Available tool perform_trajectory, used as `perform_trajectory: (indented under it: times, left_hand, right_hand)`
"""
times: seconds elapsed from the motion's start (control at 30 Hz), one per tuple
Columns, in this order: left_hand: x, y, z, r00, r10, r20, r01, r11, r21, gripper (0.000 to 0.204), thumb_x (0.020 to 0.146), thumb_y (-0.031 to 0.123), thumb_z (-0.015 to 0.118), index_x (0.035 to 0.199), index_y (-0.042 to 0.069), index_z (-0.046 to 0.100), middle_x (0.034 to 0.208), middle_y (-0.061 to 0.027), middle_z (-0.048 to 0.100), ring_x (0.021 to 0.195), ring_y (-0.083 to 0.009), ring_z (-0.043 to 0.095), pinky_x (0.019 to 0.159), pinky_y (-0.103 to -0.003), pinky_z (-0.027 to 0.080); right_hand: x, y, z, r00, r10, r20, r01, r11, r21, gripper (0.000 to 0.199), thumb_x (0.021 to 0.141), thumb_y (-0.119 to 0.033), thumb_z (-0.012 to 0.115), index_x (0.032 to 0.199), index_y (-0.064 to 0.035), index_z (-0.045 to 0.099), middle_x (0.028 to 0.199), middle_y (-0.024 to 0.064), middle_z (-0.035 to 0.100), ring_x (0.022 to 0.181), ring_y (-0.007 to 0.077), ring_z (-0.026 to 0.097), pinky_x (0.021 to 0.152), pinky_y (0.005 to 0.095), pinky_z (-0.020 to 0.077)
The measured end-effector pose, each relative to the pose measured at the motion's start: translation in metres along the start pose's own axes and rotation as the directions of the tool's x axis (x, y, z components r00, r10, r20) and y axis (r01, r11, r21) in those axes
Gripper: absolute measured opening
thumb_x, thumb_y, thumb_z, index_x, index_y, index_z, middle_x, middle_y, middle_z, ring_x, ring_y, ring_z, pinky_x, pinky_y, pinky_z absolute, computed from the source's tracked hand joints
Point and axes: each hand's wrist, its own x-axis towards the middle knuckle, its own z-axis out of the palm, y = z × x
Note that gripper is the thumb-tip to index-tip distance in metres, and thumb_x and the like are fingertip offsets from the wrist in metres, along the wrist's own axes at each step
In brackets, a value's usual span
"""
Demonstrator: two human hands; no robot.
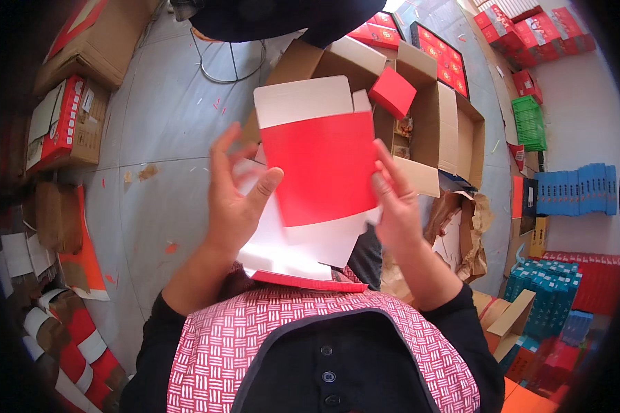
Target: The person assembles small red boxes from flat cardboard pieces, folding the flaps and tucking them to form the box shape. They place the finished boxes into a larger cardboard carton and repeat the process with additional pieces.
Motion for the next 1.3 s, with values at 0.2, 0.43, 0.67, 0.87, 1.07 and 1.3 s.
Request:
perform_trajectory:
  times: [0.2, 0.43, 0.67, 0.87, 1.07, 1.3]
  left_hand:
    - [0.006, -0.011, 0.003, 0.973, -0.104, 0.205, 0.168, 0.93, -0.327, 0.062, 0.087, 0.004, 0.061, 0.14, 0.008, 0.029, 0.126, -0.0125, 0.048, 0.114, -0.0182, 0.05, 0.095, -0.031, 0.043]
    - [-0.005, -0.029, 0.001, 0.909, -0.312, 0.276, 0.39, 0.871, -0.3, 0.031, 0.092, 0.012, 0.056, 0.122, 0.003, 0.052, 0.117, -0.0056, 0.053, 0.103, -0.0118, 0.052, 0.089, -0.025, 0.043]
    - [0.001, -0.026, -0.006, 0.911, -0.165, 0.379, 0.333, 0.835, -0.438, 0.015, 0.09, 0.004, 0.055, 0.1, -0.002, 0.065, 0.108, -0.0035, 0.057, 0.103, -0.0129, 0.053, 0.091, -0.026, 0.042]
    - [-0.002, -0.012, 0.003, 0.919, -0.021, 0.393, 0.113, 0.971, -0.213, 0.017, 0.088, -0.003, 0.054, 0.102, -0.003, 0.063, 0.112, -0.0056, 0.056, 0.104, -0.0138, 0.054, 0.092, -0.026, 0.043]
    - [-0.004, -0.004, 0.005, 0.903, 0.014, 0.43, 0.096, 0.968, -0.233, 0.021, 0.087, -0.004, 0.055, 0.107, -0.001, 0.058, 0.116, -0.008, 0.054, 0.109, -0.0172, 0.052, 0.096, -0.03, 0.041]
    - [-0.008, -0.009, 0.007, 0.927, 0.018, 0.375, 0.146, 0.904, -0.403, 0.043, 0.082, -0.01, 0.055, 0.117, 0.008, 0.036, 0.126, -0.0124, 0.043, 0.12, -0.0225, 0.046, 0.104, -0.037, 0.037]
  right_hand:
    - [-0.006, 0.005, 0.003, 0.992, 0.123, -0.018, -0.119, 0.983, 0.137, 0.043, 0.092, -0.007, 0.056, 0.134, -0.0045, 0.046, 0.119, 0.0035, 0.057, 0.097, 0.0081, 0.056, 0.083, 0.0228, 0.0462]
    - [0.007, 0.021, -0.016, 0.996, 0.078, 0.034, -0.074, 0.992, -0.102, 0.026, 0.092, -0.009, 0.057, 0.116, -0.0004, 0.061, 0.097, -0.0005, 0.063, 0.086, 0.0052, 0.056, 0.079, 0.0214, 0.0458]
    - [0.012, 0.009, -0.016, 0.961, -0.2, 0.192, 0.228, 0.964, -0.14, 0.012, 0.088, -0.003, 0.059, 0.099, 0.001, 0.061, 0.096, 0.0078, 0.065, 0.105, 0.0171, 0.056, 0.091, 0.0309, 0.0449]
    - [0.045, -0.033, -0.008, 0.895, 0.284, 0.343, -0.188, 0.94, -0.286, 0.01, 0.084, -0.006, 0.066, 0.081, -0.0003, 0.059, 0.09, 0.0073, 0.063, 0.075, 0.0085, 0.058, 0.067, 0.0233, 0.0474]
    - [0.058, -0.048, 0.019, 0.755, 0.382, 0.532, -0.127, 0.882, -0.454, 0.015, 0.08, -0.012, 0.072, 0.088, -0.0009, 0.065, 0.094, 0.0026, 0.064, 0.082, 0.0076, 0.058, 0.071, 0.023, 0.0485]
    - [0.055, -0.045, 0.016, 0.811, 0.427, 0.401, -0.113, 0.786, -0.608, 0.028, 0.08, -0.006, 0.069, 0.108, -0.0014, 0.066, 0.094, 0.0059, 0.067, 0.085, 0.0082, 0.06, 0.077, 0.0233, 0.0493]
